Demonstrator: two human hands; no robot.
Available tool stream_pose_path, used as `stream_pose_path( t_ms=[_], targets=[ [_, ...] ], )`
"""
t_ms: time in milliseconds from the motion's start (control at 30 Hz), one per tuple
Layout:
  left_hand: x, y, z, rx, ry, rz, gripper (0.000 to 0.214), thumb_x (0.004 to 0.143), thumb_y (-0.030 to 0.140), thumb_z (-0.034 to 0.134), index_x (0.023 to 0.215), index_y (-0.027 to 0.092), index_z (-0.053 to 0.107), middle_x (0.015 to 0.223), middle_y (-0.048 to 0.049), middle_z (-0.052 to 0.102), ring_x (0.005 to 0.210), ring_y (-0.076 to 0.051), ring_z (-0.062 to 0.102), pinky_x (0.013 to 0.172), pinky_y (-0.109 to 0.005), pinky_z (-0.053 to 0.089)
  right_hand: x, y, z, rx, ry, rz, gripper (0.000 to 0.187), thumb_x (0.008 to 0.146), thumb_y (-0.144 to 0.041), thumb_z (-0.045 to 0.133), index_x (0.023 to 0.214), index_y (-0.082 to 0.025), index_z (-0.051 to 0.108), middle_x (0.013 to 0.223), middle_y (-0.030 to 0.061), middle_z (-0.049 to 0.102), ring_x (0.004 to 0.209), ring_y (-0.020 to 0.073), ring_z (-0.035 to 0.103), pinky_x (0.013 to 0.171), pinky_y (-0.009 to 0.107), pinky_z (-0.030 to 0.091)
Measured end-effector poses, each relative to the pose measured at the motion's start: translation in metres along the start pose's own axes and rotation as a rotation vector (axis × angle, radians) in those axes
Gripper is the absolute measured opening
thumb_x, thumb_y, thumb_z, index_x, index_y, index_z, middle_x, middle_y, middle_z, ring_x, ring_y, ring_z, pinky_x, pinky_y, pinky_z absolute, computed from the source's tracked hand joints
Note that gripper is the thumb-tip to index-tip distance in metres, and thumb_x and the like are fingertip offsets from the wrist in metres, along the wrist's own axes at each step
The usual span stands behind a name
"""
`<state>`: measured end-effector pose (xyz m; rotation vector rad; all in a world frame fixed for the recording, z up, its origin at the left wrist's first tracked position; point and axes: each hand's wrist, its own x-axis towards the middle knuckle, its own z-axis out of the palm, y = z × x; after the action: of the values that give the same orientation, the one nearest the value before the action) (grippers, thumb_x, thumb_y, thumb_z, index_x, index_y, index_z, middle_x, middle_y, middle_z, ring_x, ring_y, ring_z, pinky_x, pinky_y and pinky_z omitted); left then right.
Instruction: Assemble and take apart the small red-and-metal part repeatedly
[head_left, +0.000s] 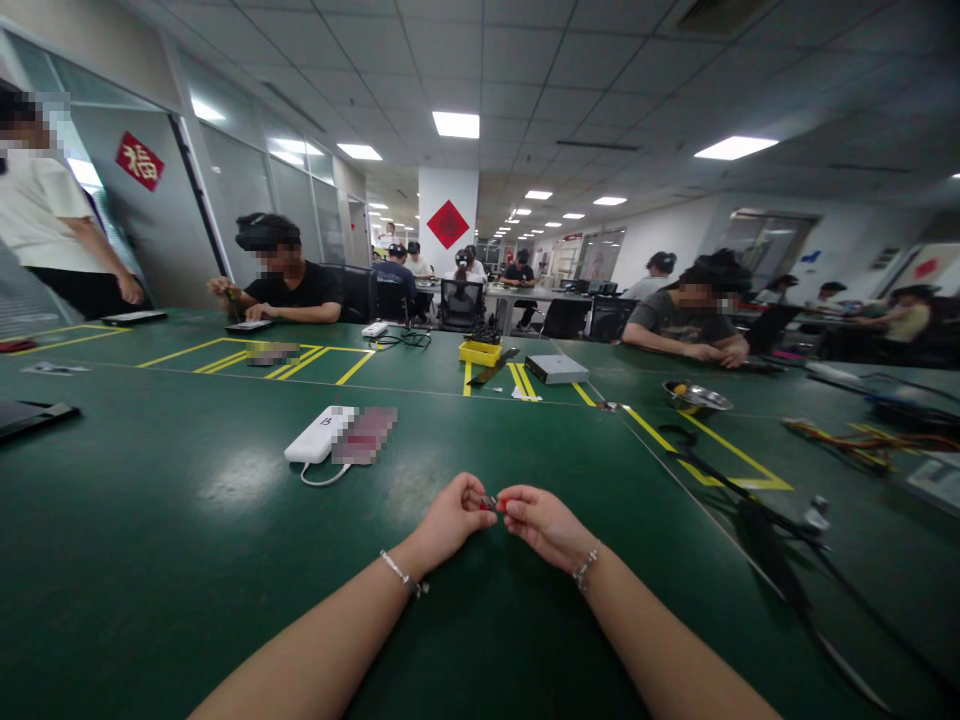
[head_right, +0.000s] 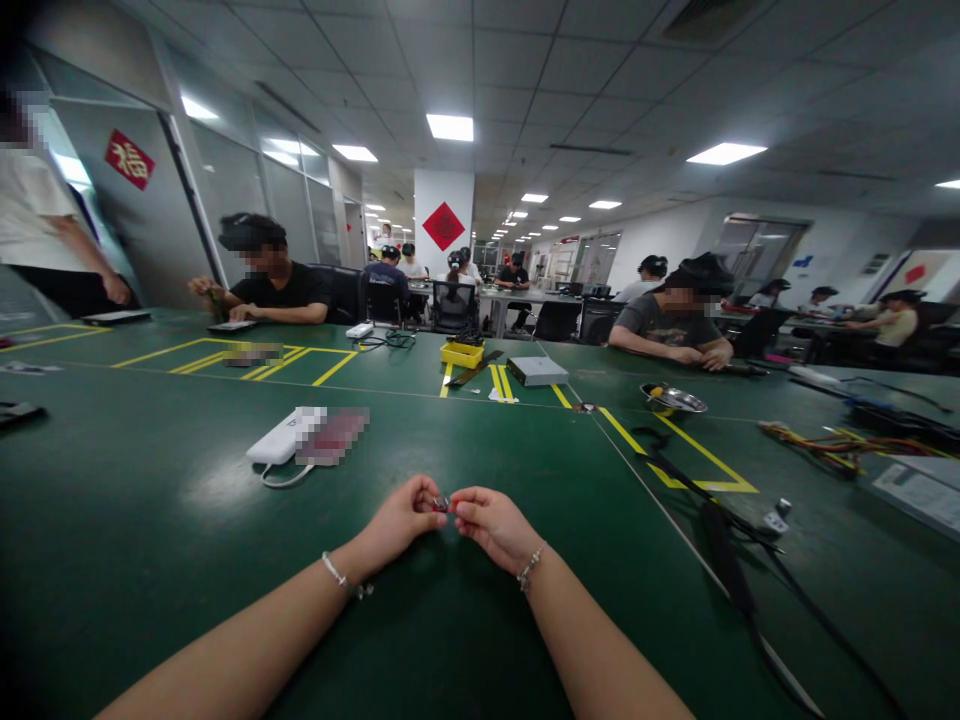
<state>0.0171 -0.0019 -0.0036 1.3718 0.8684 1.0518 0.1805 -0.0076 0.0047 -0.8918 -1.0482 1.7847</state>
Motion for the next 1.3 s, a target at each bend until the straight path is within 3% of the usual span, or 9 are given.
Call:
stream_pose_path(
  t_ms=[200,367,500,767,1033,1300],
  targets=[
    [-0.0002,0.0015,0.0001,0.000,-0.033,-0.034,0.022,0.067,0.017,0.056,0.083,0.016,0.041,0.061,0.0035,0.054,0.056,-0.009,0.054,0.052,-0.020,0.037,-0.0002,-0.0006,0.0009,0.026,-0.039,-0.015,0.022,0.067,-0.032,0.062,0.076,-0.012,0.059,0.061,0.0000,0.056,0.053,0.0068,0.051,0.053,0.022,0.038],
    [-0.0009,0.0023,-0.0005,0.041,-0.022,-0.048,0.021,0.072,0.024,0.052,0.088,0.016,0.041,0.072,-0.0003,0.059,0.058,-0.010,0.056,0.053,-0.022,0.039,0.0002,0.0007,-0.0024,0.056,-0.046,-0.011,0.020,0.065,-0.028,0.064,0.079,-0.014,0.058,0.067,0.0012,0.058,0.058,0.0077,0.052,0.057,0.023,0.040],
    [-0.0002,-0.0003,-0.0011,0.048,-0.014,-0.012,0.023,0.070,0.021,0.053,0.090,0.015,0.043,0.062,0.0038,0.052,0.055,-0.009,0.053,0.053,-0.021,0.038,0.0004,0.0011,-0.0036,0.074,-0.043,-0.013,0.022,0.062,-0.021,0.067,0.079,-0.014,0.057,0.073,0.0018,0.060,0.060,0.0076,0.053,0.060,0.023,0.040],
    [-0.0028,0.0059,-0.0014,0.069,-0.041,0.029,0.027,0.067,0.023,0.059,0.090,0.014,0.046,0.059,0.0045,0.050,0.055,-0.008,0.048,0.052,-0.020,0.034,0.0004,0.0005,-0.0025,0.059,-0.048,-0.003,0.022,0.069,-0.033,0.060,0.077,-0.014,0.056,0.062,0.0005,0.057,0.054,0.0075,0.051,0.055,0.023,0.038],
    [-0.0025,-0.0003,-0.0031,0.067,-0.087,0.034,0.029,0.066,0.021,0.060,0.091,0.015,0.047,0.061,0.0043,0.049,0.055,-0.007,0.046,0.051,-0.019,0.033,0.0004,0.0005,-0.0037,0.063,-0.066,-0.020,0.019,0.061,-0.019,0.067,0.076,-0.015,0.056,0.073,0.0008,0.059,0.061,0.0074,0.053,0.061,0.023,0.040],
    [-0.0046,0.0088,-0.0013,0.079,-0.091,0.026,0.027,0.064,0.018,0.061,0.087,0.015,0.049,0.057,0.0066,0.045,0.051,-0.006,0.042,0.049,-0.018,0.031,0.0006,0.0006,-0.0040,0.055,-0.056,-0.005,0.018,0.068,-0.029,0.061,0.076,-0.013,0.057,0.063,0.0006,0.057,0.056,0.0077,0.052,0.058,0.023,0.039]
  ],
)
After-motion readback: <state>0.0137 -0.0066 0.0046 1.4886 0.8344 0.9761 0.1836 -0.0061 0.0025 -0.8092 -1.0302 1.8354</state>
